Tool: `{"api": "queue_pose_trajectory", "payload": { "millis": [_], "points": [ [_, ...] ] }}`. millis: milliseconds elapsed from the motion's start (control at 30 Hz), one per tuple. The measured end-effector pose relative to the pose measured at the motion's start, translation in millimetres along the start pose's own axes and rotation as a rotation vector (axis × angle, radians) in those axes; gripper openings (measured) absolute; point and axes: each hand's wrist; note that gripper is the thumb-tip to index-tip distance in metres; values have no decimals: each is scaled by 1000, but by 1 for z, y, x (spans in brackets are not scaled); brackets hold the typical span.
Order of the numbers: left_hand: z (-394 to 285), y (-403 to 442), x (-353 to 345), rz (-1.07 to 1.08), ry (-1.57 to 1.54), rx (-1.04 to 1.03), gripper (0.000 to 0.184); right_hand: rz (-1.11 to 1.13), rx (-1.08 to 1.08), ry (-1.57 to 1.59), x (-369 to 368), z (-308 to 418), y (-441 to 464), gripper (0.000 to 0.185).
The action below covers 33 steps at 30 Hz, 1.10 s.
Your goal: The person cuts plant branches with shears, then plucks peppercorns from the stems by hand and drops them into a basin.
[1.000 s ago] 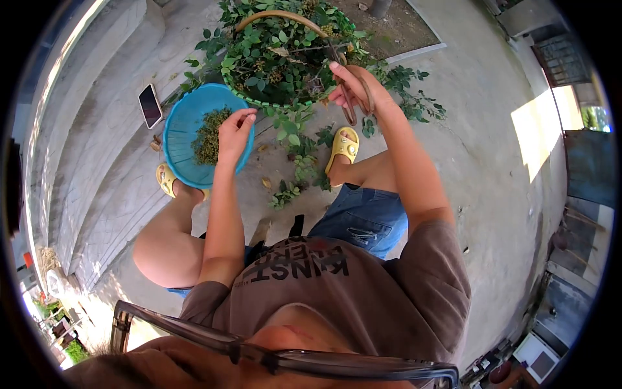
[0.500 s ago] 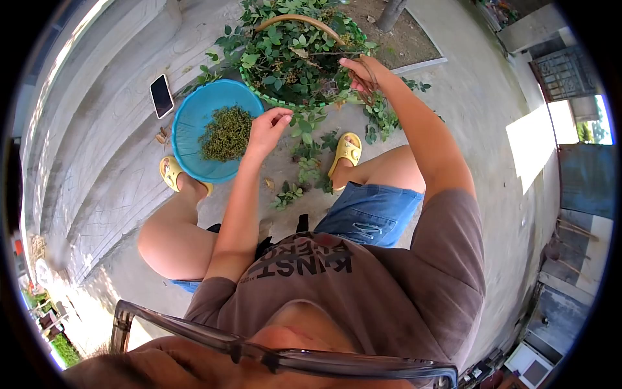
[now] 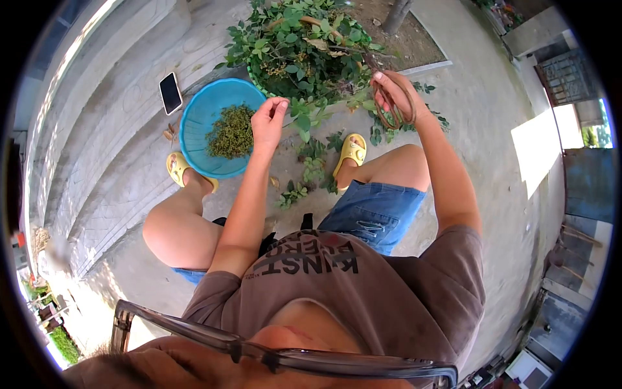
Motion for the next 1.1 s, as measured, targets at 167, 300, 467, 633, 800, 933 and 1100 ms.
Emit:
{"api": "queue_pose_trajectory", "payload": {
  "millis": [167, 300, 467, 633, 800, 933, 1100],
  "points": [
    [14, 1, 0, -152, -258, 33, 12, -146, 103, -463, -7, 15, -1, 36],
    [12, -4, 3, -168, -429, 133, 13, -141, 149, -173, -5, 14, 3, 39],
    [19, -3, -2, -165, -395, 118, 13, -208, 160, 110, 11, -12, -9, 41],
    [20, 0, -8, -150, -376, 175, 14, -105, 20, -474, 5, -15, -11, 33],
    [25, -3, -4, -220, -434, 134, 14, 56, 130, -415, -11, -3, -9, 31],
    [32, -6, -3, -249, -473, 130, 14, -77, 301, 10, -9, -1, -9, 31],
    [35, -2, -4, -300, -548, 129, 12, -113, 234, -62, 4, -24, -4, 34]
  ]
}}
Point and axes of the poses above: each hand's wrist, its own y-axis towards the middle knuckle, its own x-axis out of the back of the hand, z = x × y, and after that the axes turned 11 degrees about -y, right-handed
